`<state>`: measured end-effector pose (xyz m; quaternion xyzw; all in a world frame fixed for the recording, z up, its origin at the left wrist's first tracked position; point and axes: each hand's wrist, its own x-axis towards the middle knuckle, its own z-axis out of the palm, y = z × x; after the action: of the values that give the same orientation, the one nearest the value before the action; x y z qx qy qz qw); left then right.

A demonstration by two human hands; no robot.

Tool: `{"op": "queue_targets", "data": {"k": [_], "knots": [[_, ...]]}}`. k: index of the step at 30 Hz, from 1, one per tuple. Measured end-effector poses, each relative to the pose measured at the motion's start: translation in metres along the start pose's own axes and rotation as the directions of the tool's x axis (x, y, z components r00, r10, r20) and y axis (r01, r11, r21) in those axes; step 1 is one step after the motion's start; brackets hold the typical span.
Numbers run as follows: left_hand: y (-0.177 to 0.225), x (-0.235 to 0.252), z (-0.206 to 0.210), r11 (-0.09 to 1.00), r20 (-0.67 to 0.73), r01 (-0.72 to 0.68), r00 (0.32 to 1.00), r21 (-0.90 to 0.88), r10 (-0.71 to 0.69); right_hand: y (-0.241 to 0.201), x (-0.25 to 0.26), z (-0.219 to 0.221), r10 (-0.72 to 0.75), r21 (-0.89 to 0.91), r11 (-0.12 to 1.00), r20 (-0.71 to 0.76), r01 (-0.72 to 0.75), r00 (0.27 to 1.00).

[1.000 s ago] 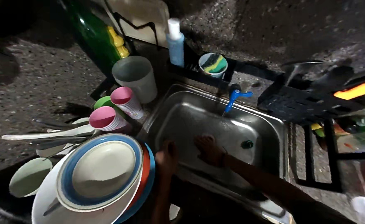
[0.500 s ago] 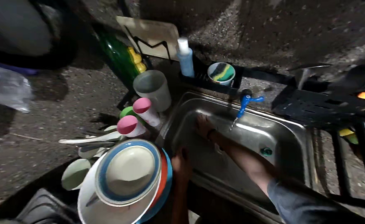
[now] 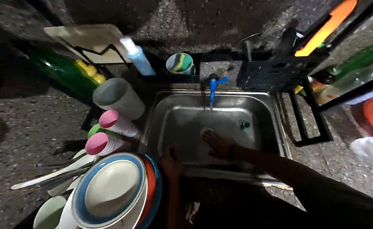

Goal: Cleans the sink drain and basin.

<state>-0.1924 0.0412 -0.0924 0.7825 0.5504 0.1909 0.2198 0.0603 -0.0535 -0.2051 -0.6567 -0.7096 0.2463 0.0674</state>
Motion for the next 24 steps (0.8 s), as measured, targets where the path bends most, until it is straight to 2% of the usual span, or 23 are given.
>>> {"op": "queue_targets", "data": {"k": [3, 6, 7, 10, 13, 14, 16, 18, 21, 24], "knots": [[-0.001, 0.003, -0.002, 0.999, -0.047, -0.008, 0.999, -0.053, 0.006, -0.01, 0.01, -0.012, 0.188, 0.046, 0.982, -0.072, -0.185, 0.98], [0.003, -0.001, -0.005, 0.995, -0.105, 0.042, 0.993, -0.087, -0.051, -0.041, 0.06, -0.019, 0.251, 0.122, 0.964, -0.116, -0.237, 0.961], [0.004, -0.001, -0.004, 0.995, -0.135, 0.043, 0.989, -0.084, -0.054, -0.051, 0.082, -0.023, 0.245, 0.139, 0.964, -0.129, -0.227, 0.961], [0.013, -0.006, -0.013, 0.991, -0.067, 0.107, 0.991, -0.084, -0.113, -0.08, 0.147, -0.026, 0.168, 0.171, 0.974, -0.103, -0.149, 0.98], [0.004, -0.001, -0.004, 0.993, -0.186, 0.052, 0.98, -0.11, -0.072, -0.108, 0.18, -0.019, 0.076, 0.127, 0.99, -0.071, -0.066, 0.995], [-0.001, 0.0, 0.002, 0.993, -0.238, 0.0, 0.971, -0.117, -0.028, -0.114, 0.176, -0.016, 0.041, 0.116, 0.993, -0.042, -0.036, 0.998], [-0.006, -0.002, 0.007, 0.993, -0.244, -0.039, 0.97, -0.114, 0.01, -0.117, 0.153, -0.006, -0.054, 0.142, 0.988, -0.012, 0.056, 0.998], [-0.002, -0.003, 0.005, 0.994, -0.192, -0.028, 0.981, -0.105, 0.007, -0.112, 0.121, -0.003, -0.164, 0.127, 0.978, -0.031, 0.167, 0.986], [0.002, -0.002, -0.002, 0.997, -0.099, 0.012, 0.995, -0.079, -0.019, -0.088, 0.077, 0.003, -0.322, -0.004, 0.947, 0.002, 0.322, 0.947], [0.004, -0.003, -0.002, 0.999, -0.074, 0.022, 0.997, -0.043, -0.025, -0.055, 0.037, 0.002, -0.312, 0.026, 0.95, 0.058, 0.311, 0.948]]}}
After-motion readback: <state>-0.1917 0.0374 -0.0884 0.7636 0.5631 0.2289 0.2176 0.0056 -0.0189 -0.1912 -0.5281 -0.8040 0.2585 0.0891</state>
